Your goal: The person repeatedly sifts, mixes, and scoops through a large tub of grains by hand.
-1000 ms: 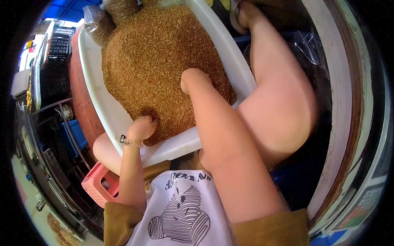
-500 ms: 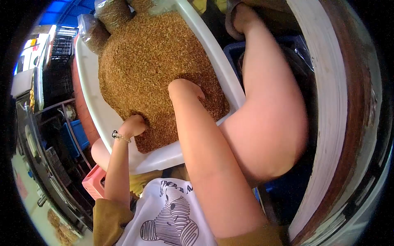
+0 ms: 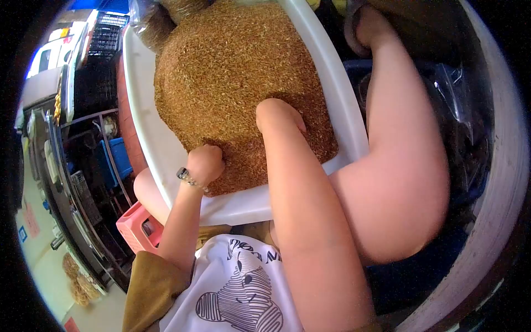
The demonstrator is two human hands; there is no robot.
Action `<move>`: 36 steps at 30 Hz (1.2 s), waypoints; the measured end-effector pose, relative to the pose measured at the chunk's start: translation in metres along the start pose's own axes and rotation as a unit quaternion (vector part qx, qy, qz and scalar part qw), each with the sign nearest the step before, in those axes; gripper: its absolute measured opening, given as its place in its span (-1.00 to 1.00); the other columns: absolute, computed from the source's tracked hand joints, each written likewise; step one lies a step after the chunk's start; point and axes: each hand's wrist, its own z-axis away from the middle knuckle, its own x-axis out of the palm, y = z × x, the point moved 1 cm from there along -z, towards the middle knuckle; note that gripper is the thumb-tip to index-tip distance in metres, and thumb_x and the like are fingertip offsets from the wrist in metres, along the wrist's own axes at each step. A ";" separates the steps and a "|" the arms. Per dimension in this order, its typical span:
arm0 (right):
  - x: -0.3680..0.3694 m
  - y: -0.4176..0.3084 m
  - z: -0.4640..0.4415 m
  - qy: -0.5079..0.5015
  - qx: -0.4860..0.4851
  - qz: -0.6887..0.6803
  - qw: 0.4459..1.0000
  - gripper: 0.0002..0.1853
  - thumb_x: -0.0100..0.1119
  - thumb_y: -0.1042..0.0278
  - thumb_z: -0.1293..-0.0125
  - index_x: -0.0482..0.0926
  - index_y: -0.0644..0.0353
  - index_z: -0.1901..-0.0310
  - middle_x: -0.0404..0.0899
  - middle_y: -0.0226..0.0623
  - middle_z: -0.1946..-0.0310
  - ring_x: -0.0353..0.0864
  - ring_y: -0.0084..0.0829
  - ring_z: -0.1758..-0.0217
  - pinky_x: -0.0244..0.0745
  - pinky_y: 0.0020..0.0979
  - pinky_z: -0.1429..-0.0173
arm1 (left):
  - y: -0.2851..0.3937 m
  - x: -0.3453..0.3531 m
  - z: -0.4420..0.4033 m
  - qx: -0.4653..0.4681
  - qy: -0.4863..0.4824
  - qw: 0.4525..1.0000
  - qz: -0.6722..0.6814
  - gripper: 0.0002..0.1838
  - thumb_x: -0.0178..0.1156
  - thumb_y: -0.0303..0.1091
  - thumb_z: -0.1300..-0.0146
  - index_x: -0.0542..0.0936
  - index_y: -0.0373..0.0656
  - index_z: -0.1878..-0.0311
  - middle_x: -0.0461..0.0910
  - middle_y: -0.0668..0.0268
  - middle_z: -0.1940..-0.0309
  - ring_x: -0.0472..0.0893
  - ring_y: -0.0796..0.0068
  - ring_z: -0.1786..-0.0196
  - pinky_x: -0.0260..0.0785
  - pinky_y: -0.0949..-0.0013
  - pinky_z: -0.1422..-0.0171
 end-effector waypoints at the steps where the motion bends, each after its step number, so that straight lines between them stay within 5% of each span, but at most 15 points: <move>1: 0.001 0.000 0.007 0.005 0.004 -0.043 0.999 -0.58 -0.10 0.32 -0.26 0.43 0.20 -0.15 0.31 -0.05 -0.22 0.38 -0.26 -0.22 0.21 -0.34 -0.29 | -0.001 -0.001 0.001 0.001 0.002 1.000 -0.004 -0.83 0.10 -0.33 -0.01 0.67 -0.12 0.50 0.63 0.18 0.45 0.65 0.23 0.33 0.50 0.25 0.31; 6: 0.015 0.006 0.081 0.106 -0.002 -0.167 0.980 -0.49 -0.13 0.28 -0.29 0.27 0.20 -0.27 0.15 -0.10 -0.33 0.23 -0.27 -0.35 0.13 -0.33 -0.34 | -0.016 -0.035 0.015 0.025 0.045 0.976 0.211 -0.77 0.03 -0.32 -0.15 0.61 -0.27 0.39 0.59 0.02 0.37 0.58 0.02 0.25 0.44 0.15 0.15; 11: 0.004 0.023 0.083 -0.147 -0.072 -0.192 0.968 -0.29 -0.22 0.10 -0.36 -0.30 0.17 -0.38 -0.47 -0.27 -0.43 -0.36 -0.36 -0.49 -0.23 -0.27 -0.48 | -0.043 -0.098 0.021 0.072 0.245 0.904 0.342 -0.80 0.04 -0.39 -0.23 0.56 -0.31 0.21 0.56 -0.01 0.28 0.54 0.02 0.18 0.36 0.17 0.05; 13: 0.006 0.023 0.082 -0.138 -0.034 -0.239 0.961 -0.33 -0.09 0.08 -0.32 -0.01 0.17 -0.38 -0.16 -0.30 -0.43 -0.04 -0.33 -0.46 -0.05 -0.26 -0.45 | -0.057 -0.114 0.017 0.038 0.310 0.894 0.321 -0.81 0.05 -0.41 -0.24 0.55 -0.32 0.19 0.56 0.01 0.28 0.55 0.07 0.19 0.37 0.23 0.05; 14: 0.004 0.022 0.081 -0.187 -0.047 -0.225 0.955 -0.25 -0.12 0.04 -0.33 -0.18 0.19 -0.40 -0.31 -0.34 -0.45 -0.15 -0.36 -0.49 -0.12 -0.29 -0.47 | -0.060 -0.124 0.017 0.028 0.333 0.880 0.336 -0.81 0.05 -0.41 -0.25 0.55 -0.32 0.18 0.56 0.03 0.27 0.55 0.10 0.19 0.37 0.25 0.06; 17: 0.004 0.026 0.084 -0.146 -0.063 -0.222 0.962 -0.25 -0.10 0.05 -0.32 -0.18 0.17 -0.40 -0.29 -0.32 -0.45 -0.14 -0.36 -0.49 -0.09 -0.28 -0.46 | -0.074 -0.130 -0.003 0.034 0.427 0.838 0.337 -0.79 0.04 -0.40 -0.28 0.55 -0.29 0.11 0.55 0.09 0.20 0.54 0.19 0.11 0.33 0.34 -0.01; 19: 0.000 0.030 0.081 -0.238 -0.084 -0.220 0.942 -0.20 -0.19 0.05 -0.36 -0.47 0.12 -0.36 -0.68 -0.29 -0.38 -0.54 -0.38 -0.48 -0.33 -0.22 -0.49 | -0.077 -0.136 -0.014 0.039 0.473 0.819 0.323 -0.77 0.02 -0.40 -0.29 0.55 -0.28 0.08 0.55 0.12 0.14 0.53 0.23 0.05 0.30 0.38 -0.08; 25: -0.003 0.030 0.077 -0.260 -0.075 -0.228 0.935 -0.15 -0.09 0.03 -0.32 -0.42 0.13 -0.38 -0.56 -0.27 -0.41 -0.41 -0.37 -0.49 -0.20 -0.23 -0.47 | -0.077 -0.149 -0.059 0.083 0.497 0.771 0.388 -0.66 -0.06 -0.26 -0.36 0.50 -0.27 -0.06 0.48 0.10 -0.07 0.42 0.22 -0.18 0.17 0.34 -0.27; 26: -0.003 0.031 0.079 -0.227 -0.073 -0.224 0.945 -0.14 -0.03 0.01 -0.29 -0.33 0.14 -0.41 -0.41 -0.26 -0.45 -0.25 -0.36 -0.51 -0.09 -0.26 -0.46 | -0.076 -0.150 -0.067 0.090 0.499 0.774 0.380 -0.64 -0.07 -0.24 -0.37 0.49 -0.26 -0.08 0.46 0.08 -0.11 0.39 0.20 -0.22 0.15 0.32 -0.30; 30: -0.004 0.032 0.057 -0.298 -0.080 -0.227 0.924 -0.10 -0.04 0.00 -0.30 -0.42 0.14 -0.39 -0.51 -0.23 -0.44 -0.34 -0.34 -0.51 -0.15 -0.23 -0.47 | -0.069 -0.144 -0.099 0.110 0.472 0.789 0.379 -0.57 -0.15 -0.13 -0.40 0.42 -0.20 -0.18 0.29 0.06 -0.27 0.09 0.08 -0.41 -0.06 0.22 -0.43; 33: -0.001 0.034 0.054 -0.309 -0.075 -0.233 0.919 -0.09 -0.04 -0.01 -0.29 -0.44 0.13 -0.39 -0.56 -0.22 -0.43 -0.38 -0.30 -0.51 -0.19 -0.19 -0.47 | -0.049 -0.139 -0.110 0.050 0.488 0.846 0.207 -0.54 -0.11 -0.10 -0.37 0.37 -0.08 -0.25 0.26 0.15 -0.30 0.09 0.16 -0.42 -0.10 0.21 -0.45; 36: 0.000 0.036 0.054 -0.314 -0.070 -0.236 0.917 -0.08 -0.05 -0.02 -0.29 -0.45 0.13 -0.39 -0.61 -0.21 -0.42 -0.42 -0.26 -0.50 -0.23 -0.16 -0.47 | -0.044 -0.138 -0.116 0.039 0.515 0.834 0.196 -0.53 -0.09 -0.06 -0.34 0.38 -0.05 -0.23 0.30 0.17 -0.27 0.15 0.12 -0.38 -0.05 0.18 -0.43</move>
